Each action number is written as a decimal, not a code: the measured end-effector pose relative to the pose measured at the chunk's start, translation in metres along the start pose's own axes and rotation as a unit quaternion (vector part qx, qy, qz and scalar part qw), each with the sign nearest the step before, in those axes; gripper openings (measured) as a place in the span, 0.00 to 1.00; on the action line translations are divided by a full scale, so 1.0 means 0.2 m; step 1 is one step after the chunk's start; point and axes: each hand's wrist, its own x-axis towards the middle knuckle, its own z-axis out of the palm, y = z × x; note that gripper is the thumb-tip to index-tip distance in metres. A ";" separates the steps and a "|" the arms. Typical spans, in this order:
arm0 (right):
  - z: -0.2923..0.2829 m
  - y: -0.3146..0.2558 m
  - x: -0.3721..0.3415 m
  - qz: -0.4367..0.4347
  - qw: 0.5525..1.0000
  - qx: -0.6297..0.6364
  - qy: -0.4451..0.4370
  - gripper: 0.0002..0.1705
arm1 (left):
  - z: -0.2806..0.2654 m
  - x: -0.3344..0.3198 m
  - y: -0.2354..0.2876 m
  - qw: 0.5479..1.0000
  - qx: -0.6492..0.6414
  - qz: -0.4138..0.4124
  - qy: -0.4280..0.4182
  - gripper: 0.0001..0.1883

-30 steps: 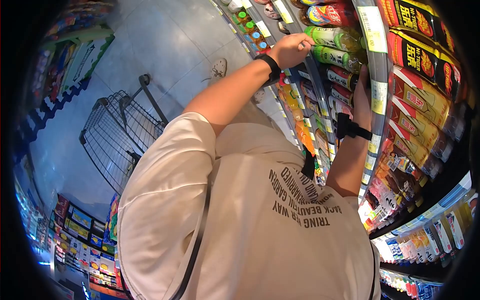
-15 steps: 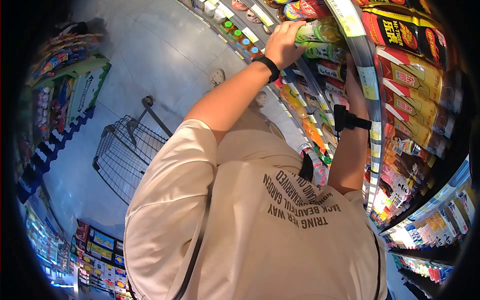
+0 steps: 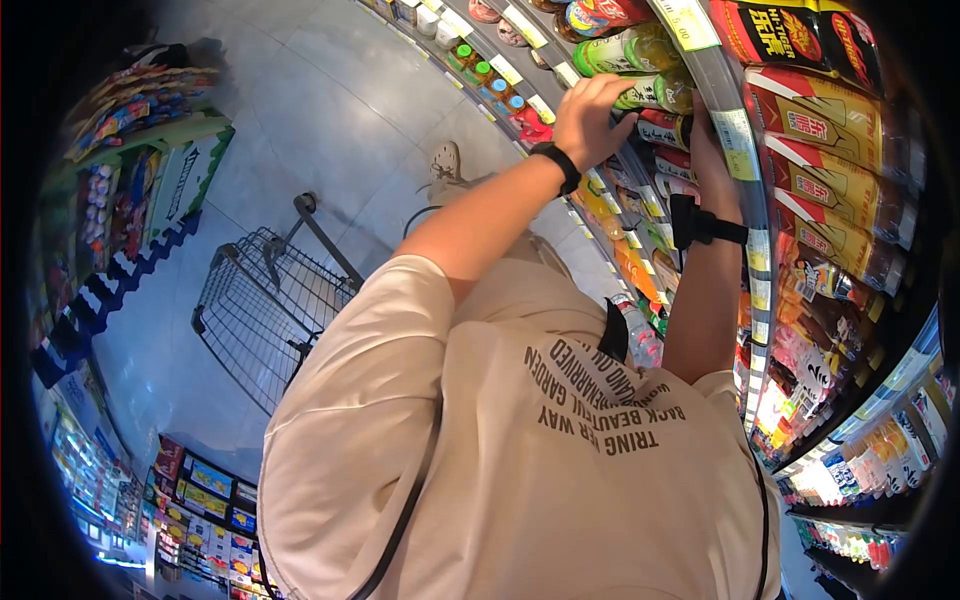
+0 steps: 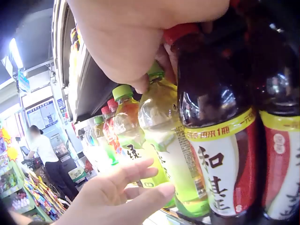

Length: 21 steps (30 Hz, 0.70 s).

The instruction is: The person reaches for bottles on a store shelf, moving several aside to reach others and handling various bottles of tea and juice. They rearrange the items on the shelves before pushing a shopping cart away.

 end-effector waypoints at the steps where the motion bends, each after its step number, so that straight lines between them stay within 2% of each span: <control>1: -0.01 0.00 0.00 0.010 0.998 -0.053 -0.021 0.33 | 0.03 0.01 0.00 1.000 0.005 -0.001 0.003 0.29; 3: -0.02 -0.03 0.02 0.029 0.985 -0.157 -0.065 0.29 | 0.08 0.00 0.02 1.000 0.017 0.002 0.014 0.30; 5: -0.02 -0.09 0.02 0.075 0.988 -0.114 -0.075 0.28 | 0.10 0.01 0.03 0.999 0.032 -0.007 0.011 0.30; 10: 0.04 0.19 0.03 0.032 0.991 -0.114 -0.063 0.32 | 0.13 -0.01 -0.02 0.999 0.047 0.001 0.023 0.29; 14: -0.03 -0.11 0.00 0.066 0.986 -0.132 -0.077 0.34 | 0.12 -0.02 -0.05 0.999 0.036 -0.007 0.021 0.28; 18: -0.05 -0.16 0.00 0.094 0.986 -0.105 -0.086 0.35 | 0.11 -0.02 -0.04 0.999 0.006 -0.032 0.012 0.26; 20: -0.02 -0.03 0.01 0.112 0.989 -0.024 -0.094 0.34 | 0.12 -0.03 -0.06 0.998 -0.033 -0.051 0.013 0.24; 21: 0.03 0.15 0.02 0.132 0.985 0.062 -0.096 0.33 | 0.12 -0.02 -0.06 0.999 -0.021 -0.045 0.011 0.24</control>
